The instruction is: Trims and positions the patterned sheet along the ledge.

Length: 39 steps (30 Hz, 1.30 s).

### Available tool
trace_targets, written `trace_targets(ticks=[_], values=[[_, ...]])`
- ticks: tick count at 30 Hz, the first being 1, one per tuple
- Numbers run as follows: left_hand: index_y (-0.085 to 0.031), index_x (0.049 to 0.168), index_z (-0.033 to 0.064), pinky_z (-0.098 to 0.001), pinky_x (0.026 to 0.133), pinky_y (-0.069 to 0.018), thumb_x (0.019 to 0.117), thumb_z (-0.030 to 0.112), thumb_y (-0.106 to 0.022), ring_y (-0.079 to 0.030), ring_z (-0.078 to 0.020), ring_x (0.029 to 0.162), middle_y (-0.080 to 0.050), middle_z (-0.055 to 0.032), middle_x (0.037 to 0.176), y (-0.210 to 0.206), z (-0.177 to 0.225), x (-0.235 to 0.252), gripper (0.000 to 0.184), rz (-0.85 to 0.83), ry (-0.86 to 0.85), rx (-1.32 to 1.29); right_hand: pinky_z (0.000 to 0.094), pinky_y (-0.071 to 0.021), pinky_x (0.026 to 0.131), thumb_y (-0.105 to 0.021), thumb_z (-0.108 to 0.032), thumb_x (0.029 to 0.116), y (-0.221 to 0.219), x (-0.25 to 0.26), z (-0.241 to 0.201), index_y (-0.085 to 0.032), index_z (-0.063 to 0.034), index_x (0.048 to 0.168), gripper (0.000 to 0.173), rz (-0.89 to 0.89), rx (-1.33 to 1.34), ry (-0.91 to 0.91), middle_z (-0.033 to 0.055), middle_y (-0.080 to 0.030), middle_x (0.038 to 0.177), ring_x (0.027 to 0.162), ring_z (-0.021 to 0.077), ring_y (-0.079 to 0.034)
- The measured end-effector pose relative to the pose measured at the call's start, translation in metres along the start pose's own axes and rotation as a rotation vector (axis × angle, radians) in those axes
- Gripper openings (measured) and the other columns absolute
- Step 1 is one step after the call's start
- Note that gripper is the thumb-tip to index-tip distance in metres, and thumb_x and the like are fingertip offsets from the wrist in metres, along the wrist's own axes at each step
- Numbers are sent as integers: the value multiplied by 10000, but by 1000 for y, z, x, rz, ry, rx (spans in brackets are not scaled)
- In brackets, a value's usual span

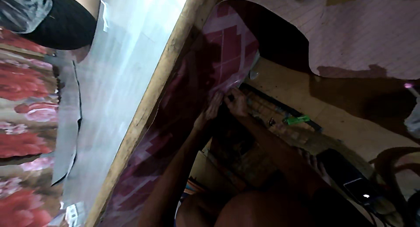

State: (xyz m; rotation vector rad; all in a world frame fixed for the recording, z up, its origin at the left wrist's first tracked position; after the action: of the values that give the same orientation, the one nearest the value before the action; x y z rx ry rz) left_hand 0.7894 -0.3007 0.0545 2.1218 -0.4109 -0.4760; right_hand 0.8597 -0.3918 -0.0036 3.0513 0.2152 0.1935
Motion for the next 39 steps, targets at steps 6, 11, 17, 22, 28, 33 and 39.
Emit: trace_targets(ticks=[6,11,17,22,28,33,39], values=[[-320,1553,-86,-369,1249,-248,1039,-45,-396,-242,-233,1563,-240,-146,1689,1,-1,2,521,-137,27,-60,499,-576,851,-656,-69,949,45,12,33,-682,63,1005,145,44,-86,-148,234,-685,1070,950,345,-694],[-201,1601,-56,-394,1243,-257,1042,1,-436,-179,-232,1580,-146,-146,1712,-2,-2,1,609,-257,111,-212,410,-593,815,-664,-90,950,62,10,31,-696,61,1006,165,151,-2,-116,206,-706,1013,887,263,-706],[-193,1613,-27,-417,1250,-215,1048,-4,-423,-136,-201,1588,-112,-101,1725,-1,-2,0,610,-253,102,-171,349,-588,783,-668,-71,938,56,2,33,-681,45,988,127,158,66,-95,175,-686,989,854,206,-683],[-199,1614,-23,-388,1260,-202,1048,-5,-414,-124,-184,1589,-108,-91,1727,-1,0,2,606,-208,76,-102,353,-586,763,-660,-103,980,63,-5,30,-656,21,1055,145,117,90,-179,157,-689,1012,840,191,-679],[-272,1575,-78,-386,1269,-184,1052,-31,-378,-171,-202,1581,-162,-124,1713,4,1,5,536,-161,24,6,231,-560,748,-677,-59,954,76,-14,32,-644,15,1033,113,197,238,-170,75,-682,968,817,60,-644],[-277,1580,-61,-373,1269,-179,1063,-20,-361,-171,-187,1581,-167,-107,1714,7,-1,6,526,-126,36,-74,202,-560,721,-695,-67,942,83,-16,34,-641,-7,1005,102,228,277,-153,34,-685,931,784,22,-639],[-217,1602,-50,-340,1276,-137,1076,7,-350,-131,-167,1586,-116,-97,1724,2,-5,7,545,-172,20,-148,183,-541,662,-672,-105,972,96,-15,33,-650,-77,1051,86,249,447,-261,-39,-671,934,726,-3,-608]])
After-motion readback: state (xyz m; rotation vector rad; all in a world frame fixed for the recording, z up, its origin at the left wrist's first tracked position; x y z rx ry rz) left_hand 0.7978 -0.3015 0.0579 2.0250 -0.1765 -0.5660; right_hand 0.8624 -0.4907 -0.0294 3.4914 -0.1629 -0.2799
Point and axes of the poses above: each hand's wrist, its own x-axis towards the middle knuckle, its own y-axis out of the back of the hand, z = x × y, the point moved 8 cm from there along x, towards the middle knuckle
